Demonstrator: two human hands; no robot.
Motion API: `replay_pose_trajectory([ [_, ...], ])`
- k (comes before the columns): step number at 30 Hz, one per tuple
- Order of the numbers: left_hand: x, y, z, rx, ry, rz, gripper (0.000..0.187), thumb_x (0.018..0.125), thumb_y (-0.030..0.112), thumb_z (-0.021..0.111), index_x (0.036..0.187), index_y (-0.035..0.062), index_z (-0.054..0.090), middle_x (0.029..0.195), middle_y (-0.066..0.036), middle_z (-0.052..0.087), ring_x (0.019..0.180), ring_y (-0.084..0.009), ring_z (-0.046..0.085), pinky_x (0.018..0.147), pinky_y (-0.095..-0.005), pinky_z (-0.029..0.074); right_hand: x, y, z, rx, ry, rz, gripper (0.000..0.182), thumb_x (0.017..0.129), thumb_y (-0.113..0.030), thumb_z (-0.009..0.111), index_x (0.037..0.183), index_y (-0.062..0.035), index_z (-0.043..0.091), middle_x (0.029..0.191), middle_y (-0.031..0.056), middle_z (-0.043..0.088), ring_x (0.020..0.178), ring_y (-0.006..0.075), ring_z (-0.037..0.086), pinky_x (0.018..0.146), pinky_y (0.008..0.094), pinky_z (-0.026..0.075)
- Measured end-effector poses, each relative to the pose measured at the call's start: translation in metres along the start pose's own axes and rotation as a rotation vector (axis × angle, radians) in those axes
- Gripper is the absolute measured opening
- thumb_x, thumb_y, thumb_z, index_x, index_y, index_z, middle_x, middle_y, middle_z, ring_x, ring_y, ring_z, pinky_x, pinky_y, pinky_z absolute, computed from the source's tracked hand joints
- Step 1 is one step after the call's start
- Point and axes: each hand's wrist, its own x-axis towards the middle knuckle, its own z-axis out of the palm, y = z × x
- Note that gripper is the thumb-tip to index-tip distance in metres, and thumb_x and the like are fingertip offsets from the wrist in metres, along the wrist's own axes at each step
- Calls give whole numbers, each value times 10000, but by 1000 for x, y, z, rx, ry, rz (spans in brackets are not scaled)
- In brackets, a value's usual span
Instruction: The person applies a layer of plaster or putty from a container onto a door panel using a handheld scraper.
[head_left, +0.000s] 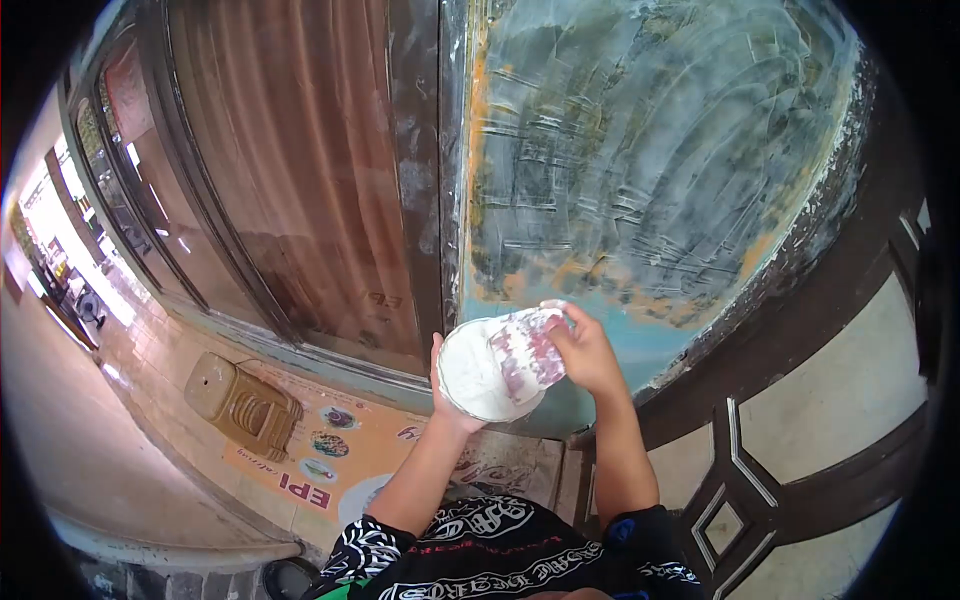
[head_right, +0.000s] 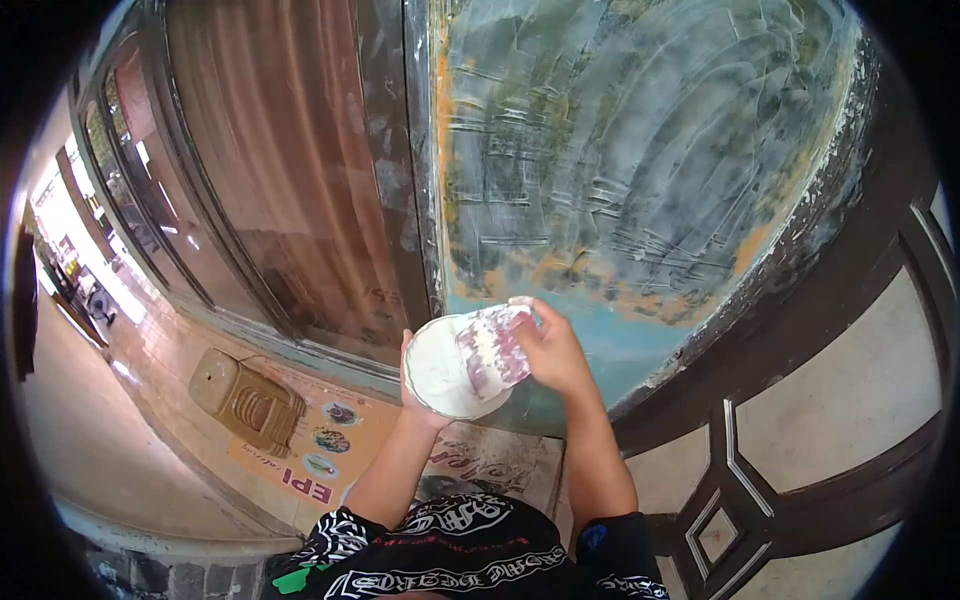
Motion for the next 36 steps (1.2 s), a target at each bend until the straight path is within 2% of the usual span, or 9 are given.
replay_pose_trajectory([
  [2,1,1,-1,-13,-35,-15,840,939,691,374,1464,37,418,1487,-203,445,1343,-402,456,1119,-584,339,0,-6,-6,-56,1,28,288,979,-53,553,1252,38,561,1006,35,668,862,77,613,751,244,505],
  [10,4,-4,1,65,-24,-35,885,921,737,336,1468,46,408,1479,-195,454,1334,-398,467,1111,-573,360,4,7,-18,-77,-43,18,272,987,-52,547,1246,28,576,997,30,672,858,70,610,745,242,504],
  [12,4,-4,1,36,-46,-38,885,921,734,341,1468,42,409,1480,-195,453,1332,-396,470,1112,-572,358,4,7,-16,-159,-25,-63,269,990,-57,540,1243,24,580,1005,31,671,869,74,611,765,246,504],
  [14,3,-3,-1,8,-45,-49,889,919,734,346,1467,37,410,1476,-196,458,1327,-396,476,1114,-568,357,1,-5,-13,-78,-3,17,265,996,-74,535,1236,23,586,1009,27,671,876,75,609,779,248,501],
  [22,1,-9,8,83,34,-28,898,917,738,350,1457,24,418,1470,-199,465,1324,-395,480,1113,-563,361,-2,-9,-16,-132,-9,-6,271,1006,-94,528,1243,28,578,997,23,671,872,65,599,777,240,494],
  [24,2,-9,3,13,-89,-64,896,917,739,348,1457,28,420,1470,-197,465,1329,-394,475,1113,-564,362,1,4,-17,-38,-93,-17,283,1016,-99,511,1264,28,563,994,22,670,872,64,599,777,239,493],
  [26,1,-8,4,-33,-98,-71,892,918,738,347,1456,29,422,1468,-198,467,1331,-394,472,1114,-564,359,0,3,-23,-173,-113,-40,283,1021,-92,497,1270,28,558,1004,22,671,872,65,604,779,236,493],
  [28,0,-9,6,48,8,-29,888,921,732,348,1458,29,419,1469,-202,464,1331,-397,471,1118,-564,353,-2,-8,-25,-188,-79,12,285,1022,-84,491,1277,28,550,1018,22,670,870,67,608,778,233,493],
  [36,-4,-12,7,66,34,-31,892,919,734,352,1464,29,412,1482,-201,450,1337,-396,465,1122,-565,345,-3,-12,-26,-126,-105,-7,284,1024,-105,490,1268,23,559,946,14,649,822,64,569,746,241,477],
])
